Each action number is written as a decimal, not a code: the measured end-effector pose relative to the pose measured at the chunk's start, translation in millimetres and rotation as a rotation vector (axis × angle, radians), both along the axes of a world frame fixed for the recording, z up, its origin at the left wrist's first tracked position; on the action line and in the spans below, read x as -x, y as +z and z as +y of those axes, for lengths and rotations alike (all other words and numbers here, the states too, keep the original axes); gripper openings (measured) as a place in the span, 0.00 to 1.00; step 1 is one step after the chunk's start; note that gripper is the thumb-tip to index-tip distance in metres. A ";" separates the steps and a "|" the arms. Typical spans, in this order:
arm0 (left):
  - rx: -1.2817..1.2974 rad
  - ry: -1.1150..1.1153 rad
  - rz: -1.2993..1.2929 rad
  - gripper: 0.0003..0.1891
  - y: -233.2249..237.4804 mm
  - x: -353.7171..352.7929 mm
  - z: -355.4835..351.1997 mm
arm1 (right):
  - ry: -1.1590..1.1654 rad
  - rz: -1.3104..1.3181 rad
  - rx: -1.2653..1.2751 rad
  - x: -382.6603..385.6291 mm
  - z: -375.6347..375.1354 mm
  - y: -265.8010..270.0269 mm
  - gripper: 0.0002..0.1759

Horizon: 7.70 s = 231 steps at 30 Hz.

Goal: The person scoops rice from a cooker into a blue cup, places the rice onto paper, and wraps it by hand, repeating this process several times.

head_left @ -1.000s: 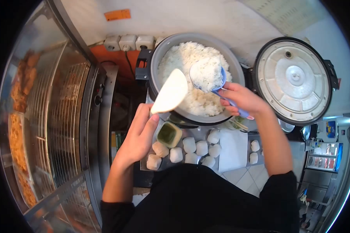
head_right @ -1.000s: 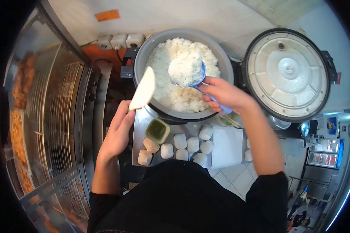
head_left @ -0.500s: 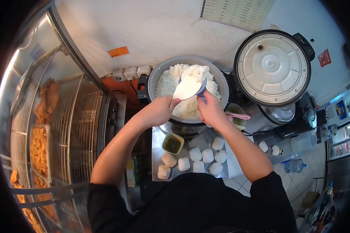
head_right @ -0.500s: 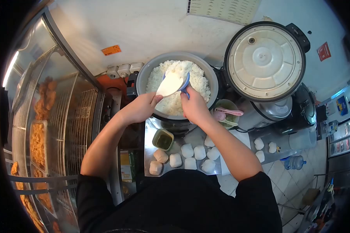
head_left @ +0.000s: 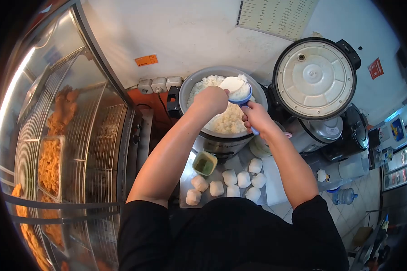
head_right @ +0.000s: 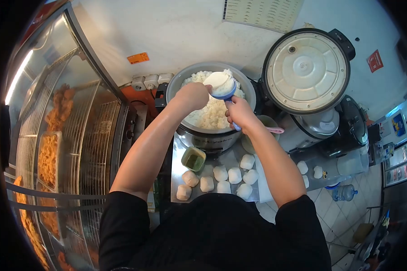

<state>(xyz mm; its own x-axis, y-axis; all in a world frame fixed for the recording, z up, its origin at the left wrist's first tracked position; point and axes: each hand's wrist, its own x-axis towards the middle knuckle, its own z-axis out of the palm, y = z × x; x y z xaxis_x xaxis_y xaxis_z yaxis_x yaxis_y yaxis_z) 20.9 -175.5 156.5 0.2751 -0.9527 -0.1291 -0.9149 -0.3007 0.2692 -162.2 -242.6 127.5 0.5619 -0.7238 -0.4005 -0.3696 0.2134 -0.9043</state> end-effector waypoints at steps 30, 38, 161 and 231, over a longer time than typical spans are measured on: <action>-0.305 -0.801 0.061 0.12 -315.7 403.6 78.9 | -0.083 0.549 0.721 426.6 73.0 -291.6 0.35; -0.135 -0.360 0.237 0.15 -308.3 457.5 65.0 | -0.551 0.392 0.655 545.4 -129.5 -243.9 0.33; 0.032 0.387 1.357 0.34 -289.6 551.8 1.1 | -0.495 -0.441 -0.642 522.3 16.4 -243.7 0.28; 0.533 -0.348 0.003 0.29 -67.2 1293.6 -676.5 | -0.301 -0.409 0.766 1268.7 -725.3 -153.6 0.27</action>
